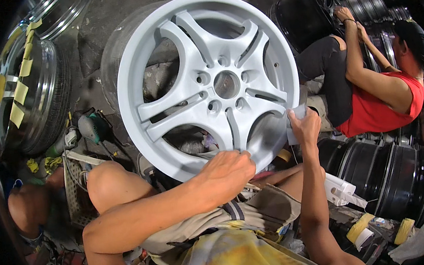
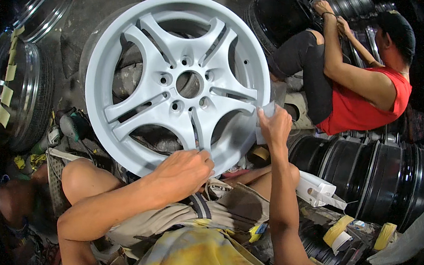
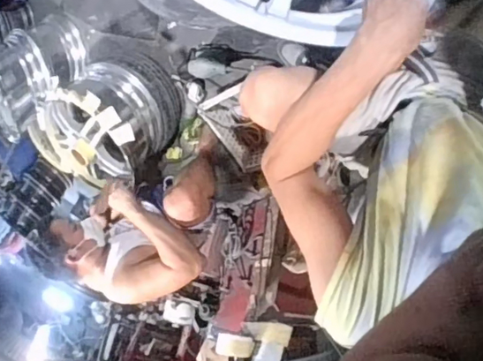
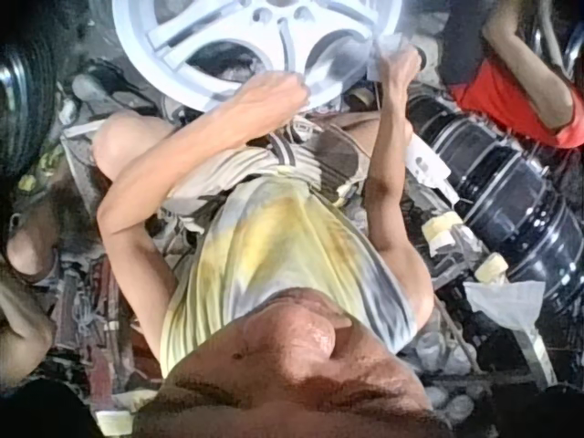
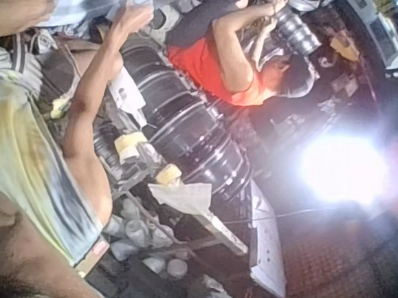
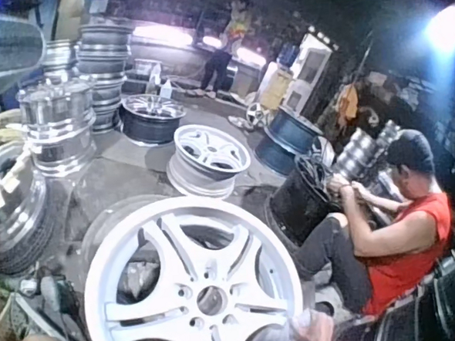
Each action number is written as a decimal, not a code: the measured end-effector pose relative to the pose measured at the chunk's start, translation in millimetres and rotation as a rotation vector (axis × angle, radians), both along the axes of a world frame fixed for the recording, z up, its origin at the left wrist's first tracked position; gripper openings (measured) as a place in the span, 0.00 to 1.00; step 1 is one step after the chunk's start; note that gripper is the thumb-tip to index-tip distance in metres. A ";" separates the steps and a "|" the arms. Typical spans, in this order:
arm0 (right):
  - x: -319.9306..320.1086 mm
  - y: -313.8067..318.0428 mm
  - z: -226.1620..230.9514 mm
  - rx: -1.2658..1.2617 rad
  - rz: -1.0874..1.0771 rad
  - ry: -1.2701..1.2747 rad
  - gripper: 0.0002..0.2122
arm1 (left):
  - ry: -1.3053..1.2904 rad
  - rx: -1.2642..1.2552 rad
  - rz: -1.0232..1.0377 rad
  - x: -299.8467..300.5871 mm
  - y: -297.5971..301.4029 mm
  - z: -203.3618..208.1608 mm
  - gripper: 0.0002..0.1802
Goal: The person sits on the floor and sands a silver car wheel rim using a sanding block. They systematically rub the surface of the spokes and the outer rim, rotating the wheel to access different areas. The person occasionally pauses to inspect the surface or adjust the sanding block.
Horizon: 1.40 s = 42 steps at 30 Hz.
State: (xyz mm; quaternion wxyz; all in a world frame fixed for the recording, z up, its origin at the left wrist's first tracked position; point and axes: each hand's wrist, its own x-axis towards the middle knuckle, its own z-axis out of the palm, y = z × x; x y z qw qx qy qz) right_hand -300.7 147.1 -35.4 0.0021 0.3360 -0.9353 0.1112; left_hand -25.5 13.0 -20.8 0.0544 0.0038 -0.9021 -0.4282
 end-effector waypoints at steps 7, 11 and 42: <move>-6.2 -5.2 1.9 0.036 -0.020 -0.062 0.18 | -0.052 -0.021 -0.018 -0.5 0.2 1.3 0.08; -3.1 4.1 3.0 0.095 0.036 -0.165 0.18 | -0.044 -0.036 0.009 0.7 0.4 -0.3 0.08; -54.7 -22.6 80.5 0.420 1.161 0.434 0.16 | -0.064 -0.044 -0.008 -30.5 12.0 -8.9 0.15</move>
